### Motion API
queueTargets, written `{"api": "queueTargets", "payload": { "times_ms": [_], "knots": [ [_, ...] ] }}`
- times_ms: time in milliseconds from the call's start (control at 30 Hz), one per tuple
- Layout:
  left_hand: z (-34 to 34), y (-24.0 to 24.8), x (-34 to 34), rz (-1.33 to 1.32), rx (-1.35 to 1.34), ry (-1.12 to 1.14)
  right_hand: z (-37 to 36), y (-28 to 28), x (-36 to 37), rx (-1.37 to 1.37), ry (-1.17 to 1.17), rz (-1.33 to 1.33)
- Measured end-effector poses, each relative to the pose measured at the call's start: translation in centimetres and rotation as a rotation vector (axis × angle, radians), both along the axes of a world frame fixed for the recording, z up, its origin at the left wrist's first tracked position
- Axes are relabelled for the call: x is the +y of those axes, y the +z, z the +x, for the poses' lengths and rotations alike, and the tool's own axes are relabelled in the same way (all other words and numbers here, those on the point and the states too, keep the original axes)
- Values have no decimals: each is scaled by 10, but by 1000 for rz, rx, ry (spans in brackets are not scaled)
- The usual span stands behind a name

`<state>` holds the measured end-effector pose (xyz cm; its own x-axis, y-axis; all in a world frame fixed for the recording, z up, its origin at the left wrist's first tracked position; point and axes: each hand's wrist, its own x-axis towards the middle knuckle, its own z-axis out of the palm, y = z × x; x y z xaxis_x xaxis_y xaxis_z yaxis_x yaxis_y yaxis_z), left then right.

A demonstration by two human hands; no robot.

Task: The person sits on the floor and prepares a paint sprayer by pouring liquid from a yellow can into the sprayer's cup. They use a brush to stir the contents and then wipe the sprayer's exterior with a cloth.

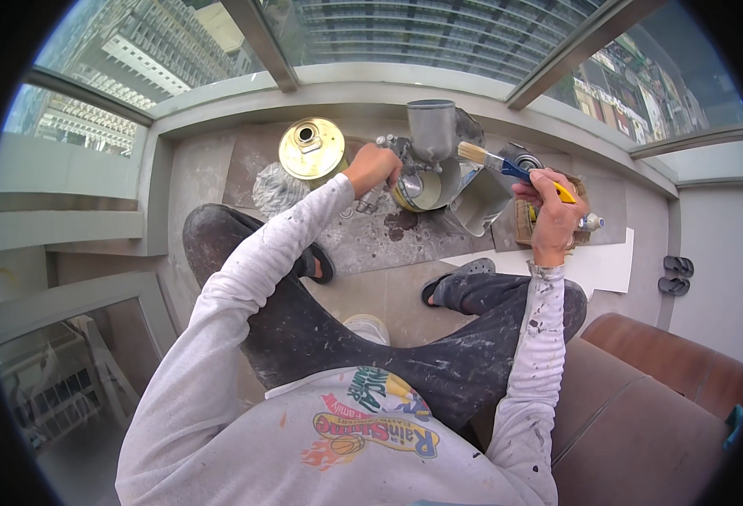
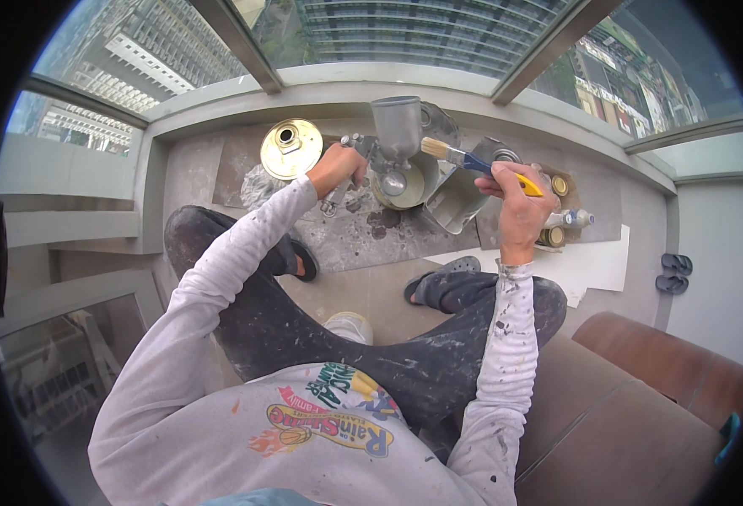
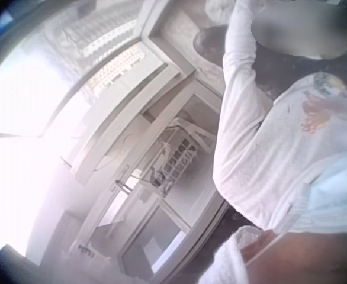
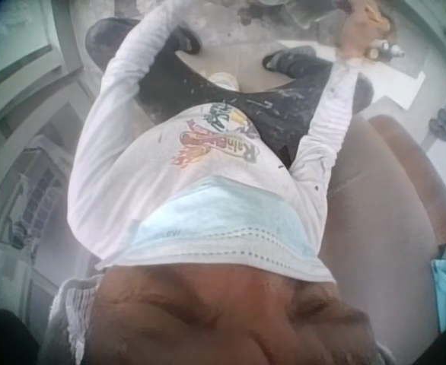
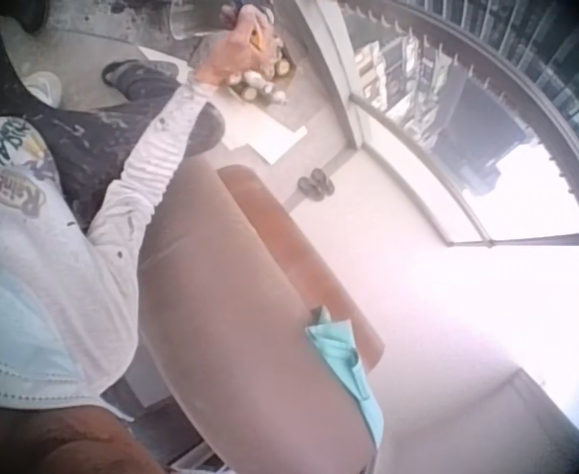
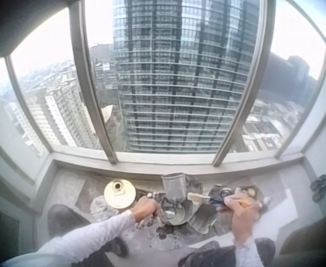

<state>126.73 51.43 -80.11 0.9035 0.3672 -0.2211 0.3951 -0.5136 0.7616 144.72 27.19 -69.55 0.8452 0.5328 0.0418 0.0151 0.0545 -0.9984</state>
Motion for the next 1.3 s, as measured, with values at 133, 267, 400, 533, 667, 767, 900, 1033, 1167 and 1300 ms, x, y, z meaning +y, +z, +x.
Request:
{"api": "queueTargets", "payload": {
  "times_ms": [133, 267, 400, 533, 667, 767, 900, 1033, 1167, 1300],
  "knots": [
    [1, -1, -2, -46, -22, 7, -19, -7, 9, -63, 217, -98],
    [3, 0, -4, -213, 1, 88, -27, -19, 18, -408, 203, -116],
    [0, -7, -3, -223, -33, 105, -28, -22, 18, -536, 217, -126],
    [-2, -10, -1, -118, -17, 25, -33, -27, 21, -554, 169, -140],
    [1, -4, 0, -326, 88, 154, -34, -30, 19, -599, 215, -218],
    [2, 4, 1, -339, 105, 150, -34, -32, 19, -645, 240, -243],
    [6, 3, 3, -441, 92, 184, -38, -32, 23, -804, 244, -197],
    [0, 9, 1, -504, 64, 263, -35, -28, 22, -743, 135, -217],
    [1, 9, -1, -585, 43, 321, -44, -28, 20, -785, 269, -186],
    [0, 11, -6, -734, 45, 357, -37, -29, 27, -463, 183, -145]
  ]
}}
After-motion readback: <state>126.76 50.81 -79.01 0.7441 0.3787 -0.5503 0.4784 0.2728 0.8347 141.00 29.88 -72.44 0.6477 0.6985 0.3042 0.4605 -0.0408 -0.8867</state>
